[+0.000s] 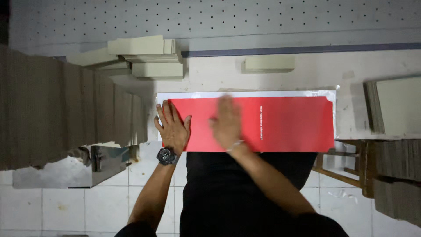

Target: The person assembles books by placing stacks of beige paper onto a white template on the floor, then covering them with a red cover. They repeat this process multiple times, handling the paper stacks and covers by hand.

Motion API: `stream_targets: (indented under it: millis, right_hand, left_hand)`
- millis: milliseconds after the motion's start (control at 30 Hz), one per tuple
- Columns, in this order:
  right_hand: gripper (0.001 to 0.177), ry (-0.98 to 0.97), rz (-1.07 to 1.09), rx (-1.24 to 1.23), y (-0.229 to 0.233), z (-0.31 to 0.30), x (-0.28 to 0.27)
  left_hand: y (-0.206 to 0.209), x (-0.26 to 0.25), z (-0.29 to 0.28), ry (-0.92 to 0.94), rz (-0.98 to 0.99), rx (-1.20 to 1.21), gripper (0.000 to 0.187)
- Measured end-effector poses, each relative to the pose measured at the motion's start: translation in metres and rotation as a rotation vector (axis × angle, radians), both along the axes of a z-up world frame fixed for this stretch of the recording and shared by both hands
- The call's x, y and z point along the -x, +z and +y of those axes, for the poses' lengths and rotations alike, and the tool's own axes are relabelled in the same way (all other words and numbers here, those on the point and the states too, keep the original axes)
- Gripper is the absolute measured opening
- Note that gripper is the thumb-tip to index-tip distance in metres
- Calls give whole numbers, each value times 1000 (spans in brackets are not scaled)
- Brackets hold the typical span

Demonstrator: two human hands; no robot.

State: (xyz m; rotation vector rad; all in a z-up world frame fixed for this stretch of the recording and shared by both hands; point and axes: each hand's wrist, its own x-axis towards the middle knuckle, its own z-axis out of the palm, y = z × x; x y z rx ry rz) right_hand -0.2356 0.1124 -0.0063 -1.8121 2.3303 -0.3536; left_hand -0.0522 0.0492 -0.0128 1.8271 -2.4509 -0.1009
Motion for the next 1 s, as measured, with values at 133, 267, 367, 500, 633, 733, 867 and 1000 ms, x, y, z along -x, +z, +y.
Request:
stream_targets:
  millis: [133,267,367,500,633,733,867,1000]
  right_hand:
    - [83,179,-37,-247,-5,-16,-35]
    - [83,101,-31,-55,-62,14,22]
    - [79,3,74,366,-80,70,135]
    - [83,-224,139,42,-52,147,268]
    - [89,-245,103,-19,-50,165,277]
    - [89,-303,161,-51,-54,147,251]
    - [89,-144,-36,351,-74,98,138]
    - [87,-16,-7,-163,-31,41,57]
  left_hand:
    - [-17,-2,1,17,23,61,80]
    - [-16,0,3,38,-21,48,78]
    - [-14,-4,0,40,-42,23,78]
    - [-22,-7,-1,18,2,-14,82]
    - [-23,-8,3,25,45,0,82]
    - [-29,-8,-1,16,94,49,81]
    - [-30,-12,-1,-25,147,13,80]
    - [-31,-7,-2,13,108,56,82]
